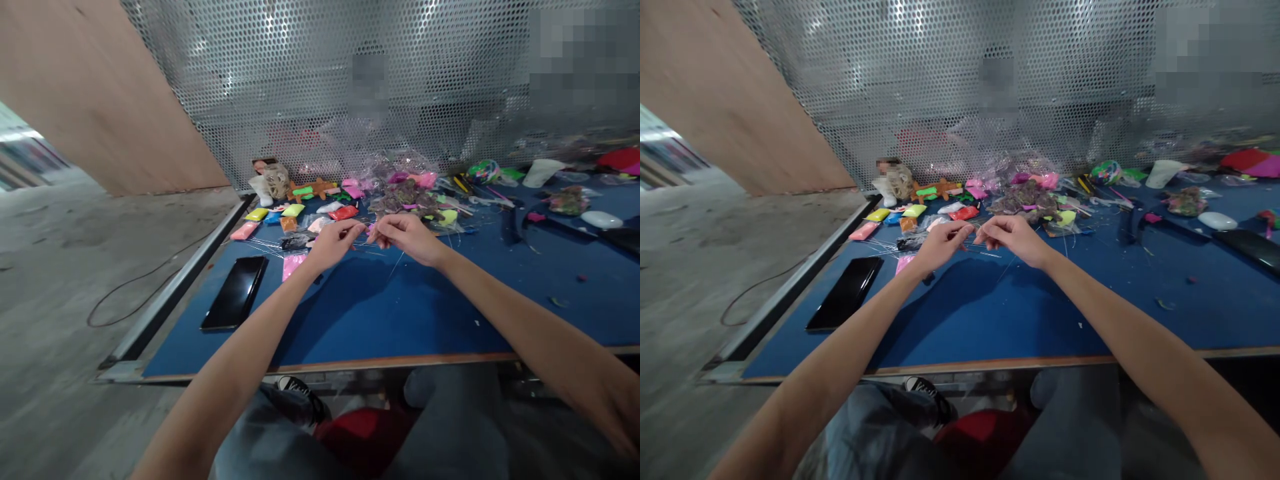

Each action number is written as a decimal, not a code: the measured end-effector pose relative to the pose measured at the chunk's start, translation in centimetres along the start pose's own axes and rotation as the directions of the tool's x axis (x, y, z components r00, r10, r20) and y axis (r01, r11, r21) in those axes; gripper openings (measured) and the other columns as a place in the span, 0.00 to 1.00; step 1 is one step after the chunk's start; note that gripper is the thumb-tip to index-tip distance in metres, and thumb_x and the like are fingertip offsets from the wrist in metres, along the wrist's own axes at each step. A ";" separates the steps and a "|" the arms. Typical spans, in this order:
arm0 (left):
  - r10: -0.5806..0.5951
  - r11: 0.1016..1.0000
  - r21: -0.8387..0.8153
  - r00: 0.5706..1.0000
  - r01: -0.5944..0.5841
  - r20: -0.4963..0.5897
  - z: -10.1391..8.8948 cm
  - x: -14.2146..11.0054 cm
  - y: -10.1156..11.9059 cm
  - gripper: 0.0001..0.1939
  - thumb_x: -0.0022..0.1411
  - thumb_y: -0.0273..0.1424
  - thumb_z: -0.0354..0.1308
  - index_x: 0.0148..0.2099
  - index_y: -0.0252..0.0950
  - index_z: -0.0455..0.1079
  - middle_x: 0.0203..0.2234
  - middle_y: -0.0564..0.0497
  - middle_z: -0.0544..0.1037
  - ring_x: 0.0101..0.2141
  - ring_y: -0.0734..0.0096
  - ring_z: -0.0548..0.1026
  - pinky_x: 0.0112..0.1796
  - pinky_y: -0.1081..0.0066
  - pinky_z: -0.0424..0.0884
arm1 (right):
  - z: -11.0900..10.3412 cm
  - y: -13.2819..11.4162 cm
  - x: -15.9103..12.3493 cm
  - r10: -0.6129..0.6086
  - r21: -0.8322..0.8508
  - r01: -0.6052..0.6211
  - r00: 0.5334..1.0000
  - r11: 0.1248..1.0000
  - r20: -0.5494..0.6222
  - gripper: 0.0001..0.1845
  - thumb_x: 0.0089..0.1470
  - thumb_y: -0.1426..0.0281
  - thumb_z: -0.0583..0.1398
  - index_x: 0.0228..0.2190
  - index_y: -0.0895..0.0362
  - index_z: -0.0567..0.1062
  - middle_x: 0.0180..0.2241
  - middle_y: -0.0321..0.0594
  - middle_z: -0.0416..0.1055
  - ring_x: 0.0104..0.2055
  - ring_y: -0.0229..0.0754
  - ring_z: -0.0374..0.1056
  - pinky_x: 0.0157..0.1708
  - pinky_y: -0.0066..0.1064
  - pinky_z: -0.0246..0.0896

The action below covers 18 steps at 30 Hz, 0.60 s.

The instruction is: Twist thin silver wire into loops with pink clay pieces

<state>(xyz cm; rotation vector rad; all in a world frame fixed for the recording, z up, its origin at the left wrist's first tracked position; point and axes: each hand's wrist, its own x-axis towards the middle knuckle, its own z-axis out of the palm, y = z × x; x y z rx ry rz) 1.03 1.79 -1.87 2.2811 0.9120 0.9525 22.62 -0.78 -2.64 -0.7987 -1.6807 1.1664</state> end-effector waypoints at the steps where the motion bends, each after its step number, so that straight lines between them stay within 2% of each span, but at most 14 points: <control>1: 0.027 0.999 0.037 0.999 -0.027 -0.024 0.0 0.0 0.1 0.21 0.72 0.44 0.48 0.41 0.35 0.76 0.29 0.52 0.79 0.26 0.74 0.73 0.29 0.74 0.67 | 0.1 0.0 0.0 0.028 0.070 -0.030 0.999 0.997 0.030 0.15 0.60 0.57 0.63 0.33 0.56 0.79 0.35 0.42 0.78 0.30 0.37 0.68 0.33 0.34 0.63; 3: 0.088 0.990 0.119 0.994 -0.080 -0.067 -0.1 0.1 0.1 0.19 0.72 0.42 0.49 0.42 0.36 0.77 0.32 0.51 0.80 0.29 0.72 0.74 0.33 0.72 0.68 | 0.4 0.1 0.0 0.069 0.172 -0.079 0.996 0.982 0.062 0.15 0.58 0.57 0.64 0.32 0.56 0.78 0.35 0.42 0.77 0.31 0.36 0.68 0.33 0.33 0.62; 7: 0.190 0.961 0.229 0.973 -0.156 -0.133 -0.3 0.2 0.1 0.16 0.73 0.37 0.50 0.46 0.36 0.77 0.39 0.47 0.82 0.39 0.68 0.77 0.43 0.69 0.70 | 1.1 0.1 0.0 0.120 0.304 -0.129 0.992 0.944 0.046 0.13 0.54 0.59 0.68 0.33 0.56 0.78 0.35 0.40 0.75 0.31 0.36 0.65 0.33 0.31 0.61; 10: 0.235 0.944 0.274 0.959 -0.186 -0.159 -0.5 0.2 0.0 0.15 0.73 0.36 0.50 0.48 0.36 0.77 0.42 0.46 0.81 0.43 0.66 0.77 0.46 0.68 0.71 | 1.2 0.2 -0.1 0.148 0.383 -0.158 0.987 0.910 0.056 0.11 0.53 0.61 0.68 0.34 0.55 0.79 0.34 0.39 0.73 0.32 0.36 0.64 0.34 0.31 0.62; 14: 0.233 0.949 0.263 0.950 -0.176 -0.206 -0.4 0.0 0.4 0.14 0.72 0.35 0.52 0.47 0.35 0.78 0.39 0.46 0.81 0.39 0.68 0.77 0.43 0.69 0.71 | 1.0 0.3 -0.1 0.148 0.447 -0.158 0.987 0.881 0.058 0.09 0.54 0.62 0.68 0.33 0.55 0.79 0.35 0.39 0.73 0.34 0.37 0.65 0.35 0.31 0.62; 18: 0.183 0.975 0.158 0.970 -0.158 -0.158 -0.2 -0.2 1.1 0.14 0.72 0.36 0.52 0.45 0.35 0.78 0.33 0.49 0.81 0.30 0.72 0.74 0.34 0.72 0.68 | 0.7 0.6 -0.2 0.148 0.428 -0.168 0.986 0.888 0.079 0.10 0.52 0.62 0.68 0.35 0.53 0.79 0.33 0.38 0.74 0.30 0.36 0.64 0.34 0.33 0.61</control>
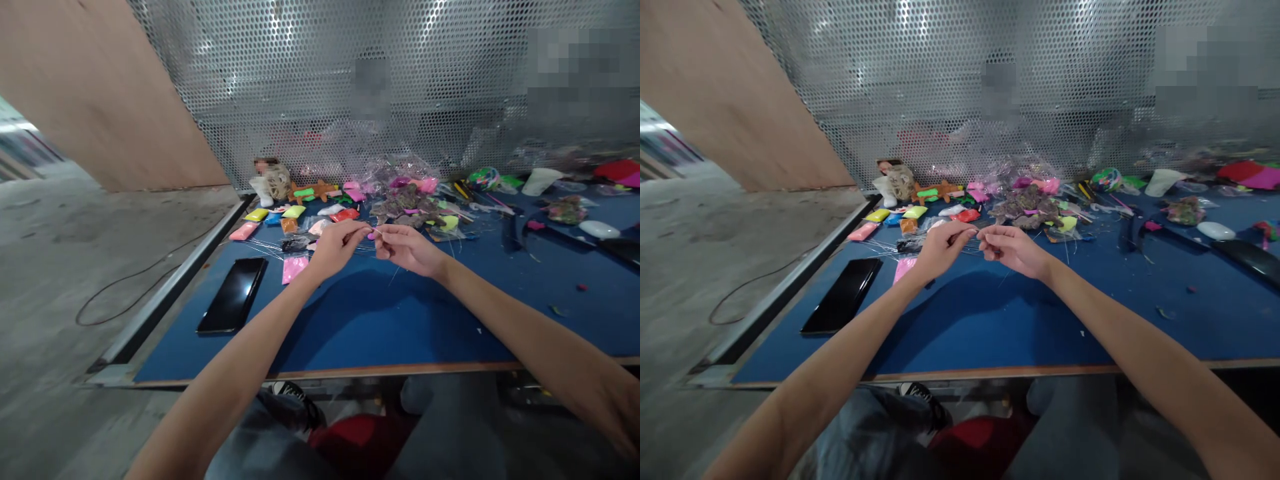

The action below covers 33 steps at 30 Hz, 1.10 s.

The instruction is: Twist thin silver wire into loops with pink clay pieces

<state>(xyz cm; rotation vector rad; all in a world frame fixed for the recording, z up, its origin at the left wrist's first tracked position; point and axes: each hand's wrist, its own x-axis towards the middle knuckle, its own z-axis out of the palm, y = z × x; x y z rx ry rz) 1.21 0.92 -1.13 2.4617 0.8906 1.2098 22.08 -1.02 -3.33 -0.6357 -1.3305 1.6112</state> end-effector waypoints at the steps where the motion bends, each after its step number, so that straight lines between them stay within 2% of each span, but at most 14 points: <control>1: -0.004 1.000 -0.022 1.000 0.004 0.013 0.0 0.0 0.1 0.14 0.71 0.35 0.53 0.44 0.35 0.78 0.33 0.49 0.81 0.30 0.73 0.73 0.33 0.72 0.67 | -0.1 0.0 0.0 -0.003 -0.016 0.003 1.000 1.000 0.007 0.11 0.52 0.62 0.69 0.36 0.53 0.79 0.32 0.37 0.74 0.29 0.36 0.62 0.33 0.34 0.61; 9: 0.080 0.997 -0.013 0.997 -0.080 0.011 -0.5 -0.1 0.6 0.14 0.72 0.34 0.51 0.43 0.35 0.77 0.33 0.48 0.81 0.33 0.72 0.75 0.38 0.70 0.70 | 0.0 0.2 -0.1 -0.056 -0.056 0.058 0.998 0.997 0.037 0.11 0.50 0.62 0.71 0.34 0.52 0.79 0.30 0.35 0.74 0.28 0.34 0.60 0.33 0.33 0.59; 16: 0.032 0.999 -0.024 0.999 -0.032 0.031 -0.7 -0.3 1.3 0.15 0.72 0.36 0.51 0.42 0.36 0.77 0.29 0.51 0.80 0.27 0.74 0.72 0.30 0.72 0.65 | -0.2 0.5 -0.1 -0.045 -0.117 0.047 0.999 0.992 0.019 0.12 0.49 0.61 0.72 0.33 0.53 0.78 0.29 0.35 0.74 0.29 0.35 0.62 0.33 0.33 0.60; 20: 0.007 0.998 -0.066 0.999 -0.004 0.037 -0.5 -0.4 1.5 0.16 0.72 0.37 0.50 0.40 0.35 0.76 0.28 0.51 0.78 0.27 0.75 0.70 0.29 0.73 0.63 | 0.4 0.6 -0.1 -0.096 -0.157 0.092 0.995 0.983 -0.018 0.12 0.50 0.60 0.71 0.33 0.52 0.78 0.29 0.34 0.73 0.28 0.35 0.61 0.31 0.32 0.58; 24: -0.025 0.998 -0.052 0.999 0.027 0.035 -0.2 -0.5 1.2 0.18 0.73 0.38 0.48 0.40 0.35 0.76 0.27 0.52 0.77 0.25 0.75 0.68 0.28 0.73 0.61 | 0.6 0.6 0.0 -0.151 -0.272 0.123 0.985 0.954 -0.084 0.14 0.51 0.57 0.70 0.34 0.53 0.77 0.31 0.36 0.75 0.26 0.34 0.61 0.29 0.32 0.58; 26: -0.022 1.000 -0.010 0.996 0.023 0.081 -0.2 -0.4 0.7 0.18 0.73 0.38 0.47 0.39 0.35 0.75 0.26 0.52 0.76 0.25 0.74 0.68 0.29 0.72 0.61 | 0.4 0.4 0.1 -0.167 -0.369 0.128 0.983 0.920 -0.074 0.14 0.52 0.57 0.68 0.35 0.53 0.78 0.32 0.37 0.76 0.26 0.35 0.63 0.30 0.32 0.61; 28: 0.006 1.000 0.029 0.984 -0.012 0.180 -0.3 -0.3 0.1 0.18 0.73 0.37 0.47 0.38 0.35 0.74 0.27 0.51 0.76 0.27 0.73 0.70 0.30 0.72 0.61 | -0.1 0.0 0.2 -0.148 -0.486 0.116 0.989 0.866 -0.027 0.14 0.53 0.56 0.67 0.35 0.54 0.79 0.33 0.39 0.77 0.29 0.37 0.66 0.33 0.34 0.64; 31: 0.039 0.998 0.041 0.933 -0.057 0.358 -0.5 -0.2 -0.8 0.16 0.73 0.37 0.47 0.40 0.37 0.74 0.27 0.52 0.77 0.28 0.72 0.71 0.31 0.72 0.61 | -1.2 -0.5 0.2 -0.070 -0.673 0.075 0.997 0.736 0.035 0.14 0.55 0.57 0.65 0.35 0.54 0.81 0.34 0.40 0.78 0.34 0.42 0.71 0.38 0.37 0.66; 33: 0.024 0.999 0.026 0.900 -0.039 0.434 -0.5 -0.3 -1.4 0.15 0.72 0.37 0.48 0.42 0.38 0.75 0.27 0.53 0.77 0.28 0.72 0.72 0.31 0.72 0.62 | -1.9 -0.6 0.1 -0.032 -0.776 0.047 0.999 0.630 0.035 0.11 0.55 0.58 0.65 0.34 0.52 0.82 0.33 0.39 0.79 0.35 0.44 0.72 0.38 0.38 0.65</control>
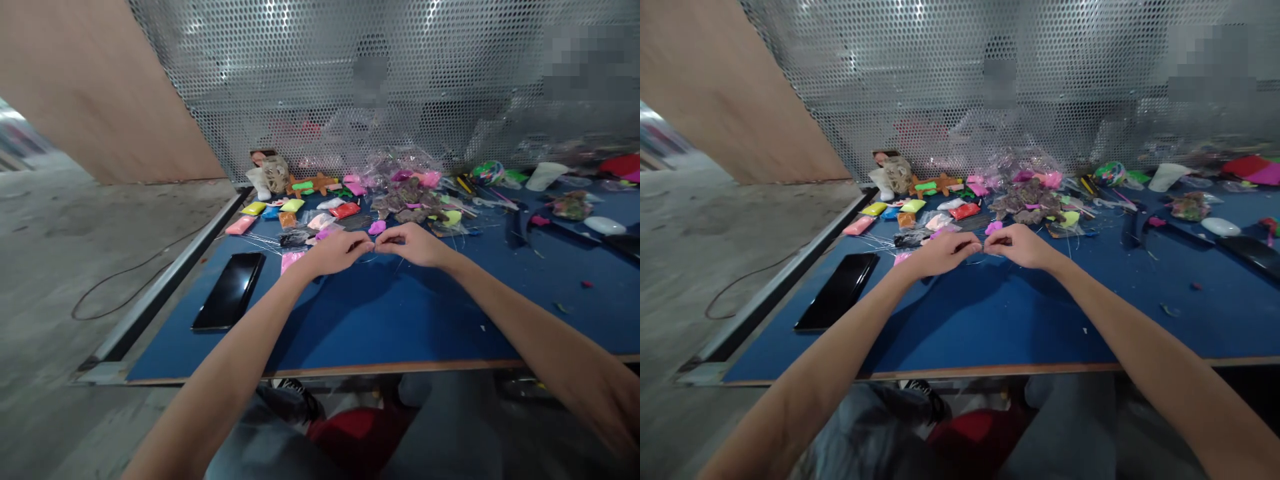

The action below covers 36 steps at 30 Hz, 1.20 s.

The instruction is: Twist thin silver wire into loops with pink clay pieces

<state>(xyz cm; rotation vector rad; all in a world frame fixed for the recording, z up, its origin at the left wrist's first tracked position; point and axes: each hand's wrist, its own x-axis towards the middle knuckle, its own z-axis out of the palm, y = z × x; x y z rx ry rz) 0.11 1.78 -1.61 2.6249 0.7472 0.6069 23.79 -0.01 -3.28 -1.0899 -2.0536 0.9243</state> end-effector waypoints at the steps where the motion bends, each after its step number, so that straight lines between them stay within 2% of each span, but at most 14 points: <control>1: -0.009 1.000 -0.015 1.000 0.009 0.025 0.0 0.0 -0.3 0.15 0.72 0.37 0.47 0.43 0.38 0.75 0.29 0.53 0.78 0.29 0.72 0.73 0.31 0.73 0.63 | -0.2 0.3 0.0 0.012 -0.058 -0.012 1.000 0.998 0.006 0.10 0.56 0.60 0.64 0.34 0.51 0.83 0.34 0.38 0.80 0.35 0.44 0.72 0.38 0.38 0.65; 5: -0.009 0.999 -0.051 0.999 0.011 0.049 0.6 0.1 -1.2 0.16 0.73 0.35 0.46 0.45 0.39 0.75 0.34 0.53 0.81 0.31 0.72 0.75 0.35 0.73 0.66 | -0.5 0.9 0.0 0.004 -0.171 -0.002 1.000 0.985 0.011 0.07 0.56 0.65 0.63 0.33 0.50 0.84 0.36 0.38 0.81 0.38 0.46 0.73 0.41 0.38 0.64; 10: -0.005 0.998 -0.067 0.999 0.009 0.052 1.6 0.3 -1.4 0.16 0.72 0.34 0.46 0.45 0.39 0.75 0.33 0.53 0.81 0.29 0.73 0.75 0.34 0.73 0.67 | -0.9 0.4 -0.2 -0.061 -0.193 0.062 0.998 0.979 0.011 0.06 0.54 0.66 0.65 0.33 0.50 0.84 0.34 0.38 0.80 0.36 0.44 0.72 0.39 0.37 0.62; 14: -0.009 0.998 -0.066 0.999 0.012 0.041 1.8 0.3 -1.2 0.15 0.72 0.33 0.46 0.45 0.38 0.76 0.31 0.53 0.80 0.28 0.73 0.75 0.32 0.74 0.66 | -0.8 -0.4 -0.5 -0.093 -0.159 0.085 0.995 0.984 -0.044 0.08 0.55 0.64 0.65 0.37 0.51 0.83 0.34 0.38 0.80 0.36 0.43 0.72 0.38 0.36 0.62; 17: 0.003 0.999 -0.053 0.998 0.000 0.056 1.7 0.3 -1.2 0.16 0.72 0.34 0.47 0.44 0.38 0.76 0.30 0.53 0.80 0.28 0.73 0.74 0.32 0.74 0.65 | -0.5 -0.6 -0.5 -0.105 -0.190 0.090 0.992 0.978 -0.070 0.07 0.56 0.63 0.64 0.35 0.51 0.82 0.33 0.38 0.79 0.35 0.44 0.73 0.38 0.36 0.63; 29: -0.009 0.999 -0.047 0.994 0.014 0.108 2.0 0.5 -1.2 0.15 0.72 0.34 0.49 0.45 0.36 0.78 0.30 0.52 0.80 0.29 0.75 0.74 0.32 0.76 0.65 | -0.8 -0.1 -0.3 -0.073 -0.269 0.088 0.995 0.959 0.065 0.06 0.58 0.65 0.61 0.34 0.53 0.78 0.31 0.38 0.76 0.33 0.41 0.69 0.35 0.34 0.60; 32: -0.012 0.998 -0.066 0.992 0.020 0.125 1.8 0.5 -0.9 0.16 0.72 0.35 0.49 0.45 0.36 0.78 0.28 0.52 0.80 0.27 0.75 0.73 0.32 0.76 0.65 | -1.0 -0.2 -0.3 -0.076 -0.330 0.098 0.994 0.939 0.077 0.05 0.57 0.66 0.61 0.33 0.54 0.77 0.30 0.37 0.76 0.32 0.41 0.69 0.34 0.33 0.59; 36: -0.061 0.983 -0.162 0.990 0.081 0.126 0.3 0.2 -0.8 0.16 0.71 0.38 0.51 0.51 0.37 0.77 0.29 0.52 0.81 0.28 0.75 0.75 0.32 0.75 0.68 | -1.5 -0.7 -0.7 -0.105 -0.480 0.122 0.993 0.869 0.061 0.03 0.55 0.67 0.63 0.32 0.53 0.78 0.30 0.37 0.77 0.32 0.41 0.69 0.34 0.33 0.57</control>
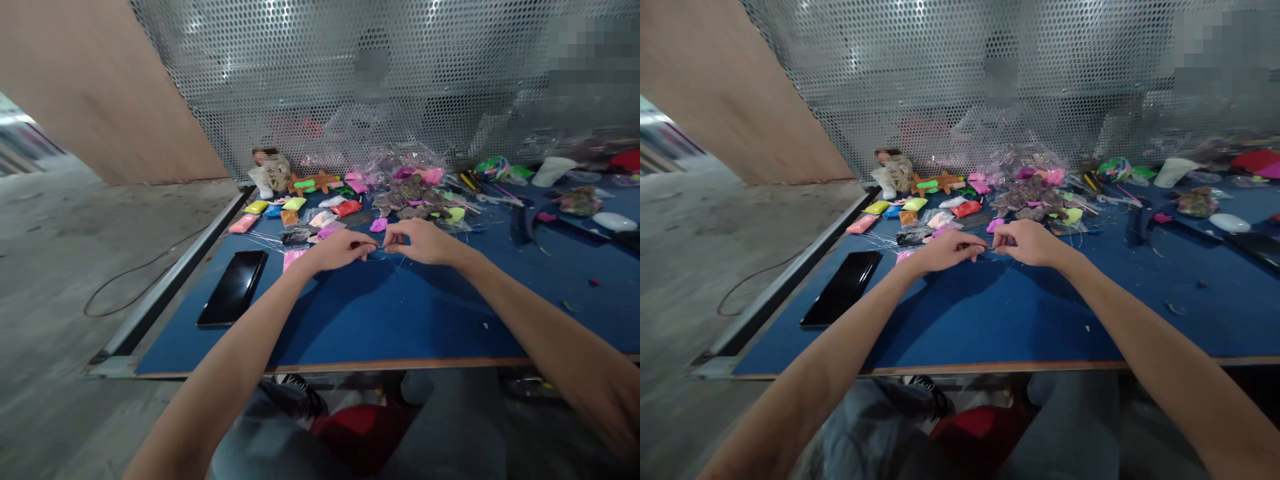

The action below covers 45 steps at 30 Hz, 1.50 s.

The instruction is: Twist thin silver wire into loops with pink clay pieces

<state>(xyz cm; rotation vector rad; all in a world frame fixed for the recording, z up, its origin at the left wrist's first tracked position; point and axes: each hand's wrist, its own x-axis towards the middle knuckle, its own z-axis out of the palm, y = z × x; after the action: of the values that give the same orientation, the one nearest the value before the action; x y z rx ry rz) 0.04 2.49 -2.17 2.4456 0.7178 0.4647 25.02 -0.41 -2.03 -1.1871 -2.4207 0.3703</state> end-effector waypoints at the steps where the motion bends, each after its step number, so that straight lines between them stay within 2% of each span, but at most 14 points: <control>1: -0.021 1.000 -0.022 1.000 0.020 -0.024 -0.4 -0.2 0.0 0.16 0.70 0.38 0.52 0.52 0.38 0.76 0.31 0.51 0.82 0.28 0.75 0.76 0.33 0.75 0.69 | -0.2 0.0 -0.1 -0.005 -0.032 0.005 1.000 0.999 -0.012 0.03 0.55 0.68 0.63 0.33 0.53 0.78 0.30 0.37 0.77 0.33 0.42 0.69 0.35 0.34 0.57; 5: -0.055 0.996 -0.076 0.994 0.048 -0.094 -1.7 -0.6 -0.6 0.14 0.68 0.38 0.55 0.46 0.36 0.77 0.37 0.48 0.83 0.33 0.74 0.78 0.36 0.74 0.71 | -0.6 0.1 -0.2 -0.042 -0.112 0.035 0.998 0.993 -0.056 0.05 0.55 0.68 0.62 0.33 0.53 0.78 0.31 0.38 0.78 0.34 0.43 0.70 0.37 0.35 0.57; 10: -0.045 0.994 0.095 0.983 0.063 -0.177 -2.1 -0.5 -1.0 0.10 0.64 0.35 0.58 0.40 0.37 0.78 0.32 0.51 0.82 0.33 0.73 0.77 0.37 0.74 0.70 | -0.4 -0.1 0.0 -0.072 -0.167 0.057 0.994 0.984 -0.086 0.06 0.56 0.69 0.60 0.34 0.53 0.78 0.33 0.39 0.78 0.36 0.44 0.70 0.37 0.36 0.58; 15: -0.062 0.987 0.133 0.984 0.085 -0.170 -2.1 -0.6 -1.1 0.10 0.63 0.34 0.58 0.38 0.37 0.79 0.30 0.51 0.82 0.31 0.72 0.78 0.35 0.74 0.71 | 0.1 0.0 0.2 -0.031 -0.152 0.016 0.995 0.988 -0.097 0.07 0.57 0.69 0.60 0.37 0.54 0.78 0.32 0.40 0.77 0.34 0.44 0.70 0.35 0.35 0.58; 18: -0.108 0.991 0.065 0.982 0.119 -0.154 -1.9 -0.7 -1.3 0.09 0.61 0.34 0.58 0.36 0.36 0.78 0.28 0.50 0.81 0.28 0.74 0.77 0.31 0.75 0.72 | 0.3 0.1 0.4 -0.041 -0.113 0.032 0.996 0.993 -0.079 0.07 0.57 0.70 0.59 0.37 0.54 0.77 0.32 0.40 0.77 0.35 0.44 0.71 0.37 0.35 0.60; 23: -0.267 0.956 -0.152 0.958 0.249 -0.107 -1.4 -0.7 -1.0 0.10 0.59 0.34 0.59 0.36 0.33 0.77 0.29 0.46 0.81 0.28 0.71 0.78 0.25 0.77 0.73 | 0.3 0.0 0.6 -0.104 -0.106 0.096 0.992 0.990 -0.072 0.06 0.55 0.73 0.59 0.35 0.54 0.77 0.33 0.41 0.77 0.38 0.45 0.71 0.44 0.39 0.61; 27: -0.306 0.946 -0.150 0.944 0.287 -0.121 -1.4 -0.6 -0.6 0.10 0.58 0.34 0.58 0.36 0.32 0.77 0.28 0.46 0.80 0.28 0.71 0.79 0.24 0.78 0.73 | 0.5 0.2 0.6 -0.109 -0.150 0.096 0.991 0.984 -0.082 0.07 0.56 0.72 0.59 0.36 0.54 0.77 0.32 0.40 0.77 0.39 0.46 0.71 0.47 0.40 0.58; 31: -0.260 0.965 -0.059 0.956 0.254 -0.139 -1.3 -0.7 -0.7 0.09 0.59 0.32 0.57 0.36 0.33 0.76 0.28 0.48 0.80 0.25 0.74 0.77 0.22 0.78 0.71 | 0.8 0.5 0.7 -0.105 -0.212 0.087 0.992 0.973 -0.075 0.13 0.60 0.67 0.59 0.46 0.52 0.77 0.32 0.38 0.78 0.39 0.47 0.71 0.48 0.42 0.55; 36: -0.176 0.977 0.084 0.961 0.197 -0.215 -1.0 -0.5 -0.6 0.08 0.63 0.31 0.56 0.36 0.35 0.76 0.25 0.52 0.80 0.19 0.78 0.73 0.25 0.75 0.69 | 0.8 0.5 0.9 -0.141 -0.307 0.113 0.987 0.945 -0.071 0.12 0.64 0.61 0.58 0.39 0.50 0.81 0.38 0.40 0.80 0.42 0.48 0.71 0.46 0.42 0.53; 42: -0.056 0.968 0.221 0.960 0.119 -0.273 -1.0 -0.4 -0.1 0.06 0.62 0.30 0.59 0.36 0.37 0.78 0.28 0.52 0.82 0.30 0.71 0.77 0.34 0.72 0.70 | 1.0 0.7 1.0 -0.126 -0.318 0.085 0.986 0.944 -0.110 0.12 0.64 0.62 0.58 0.39 0.51 0.81 0.36 0.40 0.80 0.40 0.47 0.71 0.44 0.40 0.55; 45: -0.026 0.968 0.228 0.951 0.100 -0.307 -1.0 -0.4 0.0 0.07 0.62 0.31 0.58 0.37 0.37 0.78 0.29 0.52 0.82 0.31 0.71 0.77 0.34 0.72 0.69 | 1.1 0.8 0.9 -0.106 -0.283 0.072 0.988 0.956 -0.109 0.14 0.65 0.62 0.56 0.40 0.51 0.81 0.38 0.40 0.80 0.40 0.48 0.71 0.44 0.41 0.55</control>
<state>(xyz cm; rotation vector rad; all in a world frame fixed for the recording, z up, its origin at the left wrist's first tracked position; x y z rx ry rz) -0.77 2.67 -1.42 2.5947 1.0309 0.7785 24.53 0.70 -3.06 -1.1691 -2.4635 -0.0743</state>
